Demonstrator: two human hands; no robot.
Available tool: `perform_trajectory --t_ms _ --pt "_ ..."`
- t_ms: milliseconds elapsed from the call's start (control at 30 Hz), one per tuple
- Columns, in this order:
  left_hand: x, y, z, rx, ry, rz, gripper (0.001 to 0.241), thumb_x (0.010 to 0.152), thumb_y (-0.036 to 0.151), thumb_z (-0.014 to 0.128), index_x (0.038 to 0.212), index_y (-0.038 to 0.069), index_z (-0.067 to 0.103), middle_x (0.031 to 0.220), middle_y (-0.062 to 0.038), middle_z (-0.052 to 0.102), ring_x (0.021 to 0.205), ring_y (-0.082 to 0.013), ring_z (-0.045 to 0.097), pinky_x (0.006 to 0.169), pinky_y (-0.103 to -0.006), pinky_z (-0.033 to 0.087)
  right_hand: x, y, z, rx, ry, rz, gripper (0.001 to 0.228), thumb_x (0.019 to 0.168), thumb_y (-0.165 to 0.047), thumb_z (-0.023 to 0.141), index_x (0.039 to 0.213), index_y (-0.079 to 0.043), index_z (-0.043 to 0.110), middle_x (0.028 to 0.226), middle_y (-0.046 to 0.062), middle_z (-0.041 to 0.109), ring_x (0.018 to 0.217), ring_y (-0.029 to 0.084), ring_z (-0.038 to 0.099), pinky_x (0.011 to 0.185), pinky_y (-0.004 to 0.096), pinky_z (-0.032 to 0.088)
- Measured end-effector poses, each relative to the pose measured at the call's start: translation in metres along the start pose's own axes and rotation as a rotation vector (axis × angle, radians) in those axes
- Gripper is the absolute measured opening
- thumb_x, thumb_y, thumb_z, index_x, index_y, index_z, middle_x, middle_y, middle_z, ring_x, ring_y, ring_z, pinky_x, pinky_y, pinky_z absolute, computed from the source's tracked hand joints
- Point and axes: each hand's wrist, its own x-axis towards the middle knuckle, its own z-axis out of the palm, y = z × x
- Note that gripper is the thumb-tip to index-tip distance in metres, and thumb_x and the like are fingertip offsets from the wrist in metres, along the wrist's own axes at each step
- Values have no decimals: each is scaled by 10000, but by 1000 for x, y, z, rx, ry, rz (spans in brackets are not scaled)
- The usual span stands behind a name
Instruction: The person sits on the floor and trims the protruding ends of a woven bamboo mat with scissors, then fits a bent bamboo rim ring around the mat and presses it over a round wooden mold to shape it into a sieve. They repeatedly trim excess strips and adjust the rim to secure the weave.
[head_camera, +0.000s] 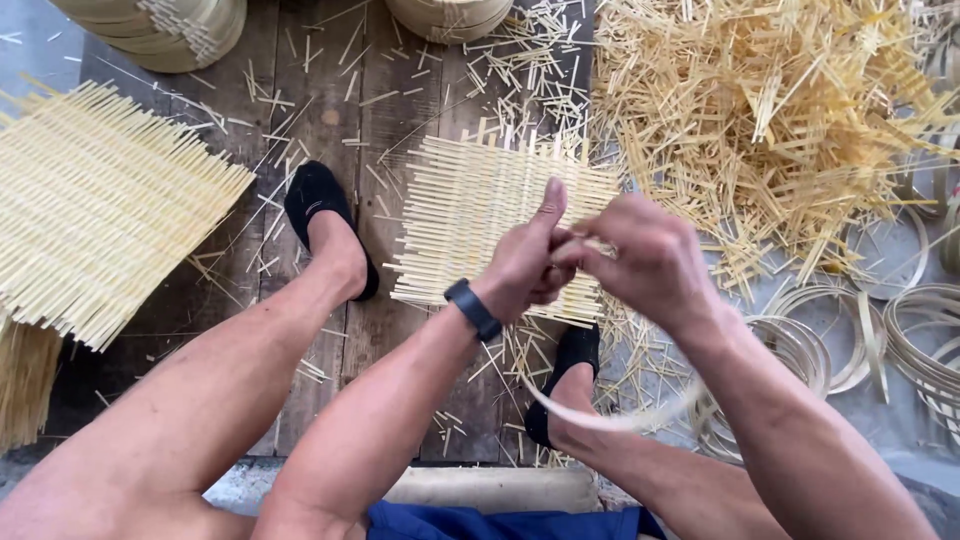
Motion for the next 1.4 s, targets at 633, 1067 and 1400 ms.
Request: perform_trajectory --t_ms 633,1067,1400 --pt "-7 44 -81 -88 256 164 328 939 254 733 710 89 566 485 66 413 371 -52 312 333 -231 241 -63 89 37 1672 31 948 549 1034 -375 674 575 -138 485 470 -47 361 399 80 347 361 233 313" --pt "44 -22 -133 -221 490 310 165 877 229 752 899 82 679 663 5 588 520 -80 515 440 -237 398 -63 89 96 1005 232 1150 304 865 -48 748 1138 31 638 932 106 726 767 164 713 645 348 647" --pt "61 -52 -177 998 917 418 256 727 123 867 978 116 813 835 -83 775 743 -214 746 734 -341 572 -83 119 179 162 142 877 335 828 -120 817 1160 -87 784 863 136 764 788 238 723 797 370 553"
